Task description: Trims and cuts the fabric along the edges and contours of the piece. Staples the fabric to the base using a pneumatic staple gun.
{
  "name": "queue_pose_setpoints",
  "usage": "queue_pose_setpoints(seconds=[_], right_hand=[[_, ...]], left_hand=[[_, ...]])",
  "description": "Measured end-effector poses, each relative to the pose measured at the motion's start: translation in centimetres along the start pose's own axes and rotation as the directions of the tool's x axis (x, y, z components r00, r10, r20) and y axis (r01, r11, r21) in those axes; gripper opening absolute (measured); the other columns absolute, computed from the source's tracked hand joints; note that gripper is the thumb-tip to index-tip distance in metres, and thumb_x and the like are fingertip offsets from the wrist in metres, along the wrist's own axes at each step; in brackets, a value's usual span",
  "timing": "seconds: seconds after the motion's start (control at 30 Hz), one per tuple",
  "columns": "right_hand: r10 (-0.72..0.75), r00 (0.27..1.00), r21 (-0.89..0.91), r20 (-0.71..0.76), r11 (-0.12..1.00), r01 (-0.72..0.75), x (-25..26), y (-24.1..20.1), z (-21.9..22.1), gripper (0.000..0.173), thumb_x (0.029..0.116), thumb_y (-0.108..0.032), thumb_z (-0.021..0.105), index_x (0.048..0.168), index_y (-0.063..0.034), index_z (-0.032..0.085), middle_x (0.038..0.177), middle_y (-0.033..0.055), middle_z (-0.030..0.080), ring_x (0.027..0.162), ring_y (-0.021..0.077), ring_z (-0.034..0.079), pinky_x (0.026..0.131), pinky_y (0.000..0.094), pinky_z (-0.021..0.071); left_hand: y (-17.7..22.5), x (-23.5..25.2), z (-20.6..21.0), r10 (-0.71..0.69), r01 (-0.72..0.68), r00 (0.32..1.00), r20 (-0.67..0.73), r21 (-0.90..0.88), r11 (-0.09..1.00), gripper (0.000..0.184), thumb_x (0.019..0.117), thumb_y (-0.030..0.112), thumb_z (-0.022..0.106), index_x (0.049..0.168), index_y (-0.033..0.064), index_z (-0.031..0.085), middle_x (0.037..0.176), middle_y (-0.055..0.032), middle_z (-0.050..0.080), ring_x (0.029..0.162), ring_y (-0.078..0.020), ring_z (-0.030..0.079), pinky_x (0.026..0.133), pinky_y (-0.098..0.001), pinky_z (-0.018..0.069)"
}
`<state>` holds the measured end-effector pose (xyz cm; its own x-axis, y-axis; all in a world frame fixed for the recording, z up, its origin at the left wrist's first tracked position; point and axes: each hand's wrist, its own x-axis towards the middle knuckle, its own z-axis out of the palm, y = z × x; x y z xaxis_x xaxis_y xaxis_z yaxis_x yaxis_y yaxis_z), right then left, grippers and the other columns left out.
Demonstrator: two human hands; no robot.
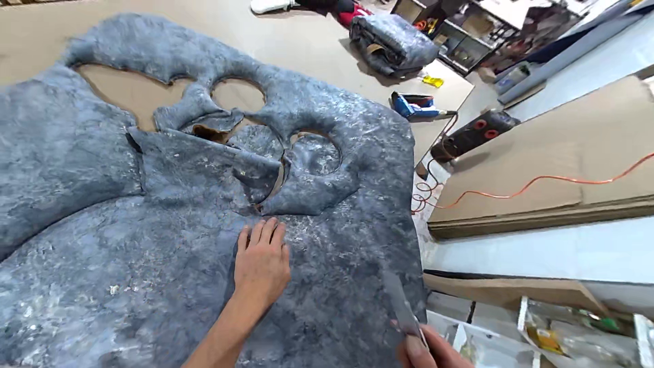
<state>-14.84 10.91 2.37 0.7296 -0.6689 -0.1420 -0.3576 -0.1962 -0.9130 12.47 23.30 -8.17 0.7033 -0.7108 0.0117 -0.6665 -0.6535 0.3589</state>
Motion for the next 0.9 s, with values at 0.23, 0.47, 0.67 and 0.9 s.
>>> queue_pose_setpoints(seconds=[0.23,0.47,0.67,0.9], right_hand=[[-0.144,0.912,0.015,0.384,0.989,0.15,12.8,2.5,-1.5,0.037,0.1089,-0.027,0.045,0.124,0.0042,0.058,0.076,0.0006,0.063,0.055,0.0085,0.058,0.046,0.0265,0.0522],[-0.27,0.759,0.077,0.592,0.957,0.28,20.3,0.8,-1.2,0.051,0.1058,-0.038,0.046,0.147,-0.0081,0.049,0.084,-0.0003,0.066,0.057,0.0119,0.06,0.046,0.0271,0.0531],[-0.334,0.735,-0.218,0.59,0.811,0.543,18.9,-0.5,-3.3,0.046,0.1022,-0.042,0.049,0.144,-0.0237,0.057,0.082,-0.0065,0.068,0.059,0.0088,0.063,0.051,0.0299,0.0565],[-0.272,0.578,-0.374,0.769,0.542,0.753,24.8,-3.1,1.9,0.05,0.101,-0.03,0.05,0.151,-0.0237,0.049,0.073,0.0008,0.064,0.058,0.0163,0.06,0.056,0.0445,0.0541]], left_hand=[[0.0,-0.4,1.3,-0.077,0.09,0.99,-0.121,0.107,0.99,0.061,0.1009,0.048,0.035,0.14,0.0103,0.062,0.152,-0.0066,0.055,0.146,-0.0252,0.045,0.12,-0.0514,0.0338],[0.0,0.2,1.2,-0.178,0.193,0.969,-0.171,0.076,0.978,0.054,0.1006,0.046,0.04,0.138,0.0168,0.065,0.147,-0.0029,0.059,0.142,-0.0241,0.048,0.119,-0.0494,0.0357],[-0.2,0.6,1.1,-0.224,0.237,0.962,-0.158,0.066,0.969,0.052,0.1035,0.045,0.037,0.134,0.0176,0.069,0.14,-0.0034,0.064,0.137,-0.021,0.054,0.12,-0.0456,0.0344],[-1.0,2.7,-0.4,-0.397,0.369,0.902,-0.17,-0.174,0.913,0.028,0.0979,0.021,0.055,0.117,0.0111,0.073,0.127,-0.0104,0.067,0.121,-0.0297,0.062,0.103,-0.0544,0.047]])
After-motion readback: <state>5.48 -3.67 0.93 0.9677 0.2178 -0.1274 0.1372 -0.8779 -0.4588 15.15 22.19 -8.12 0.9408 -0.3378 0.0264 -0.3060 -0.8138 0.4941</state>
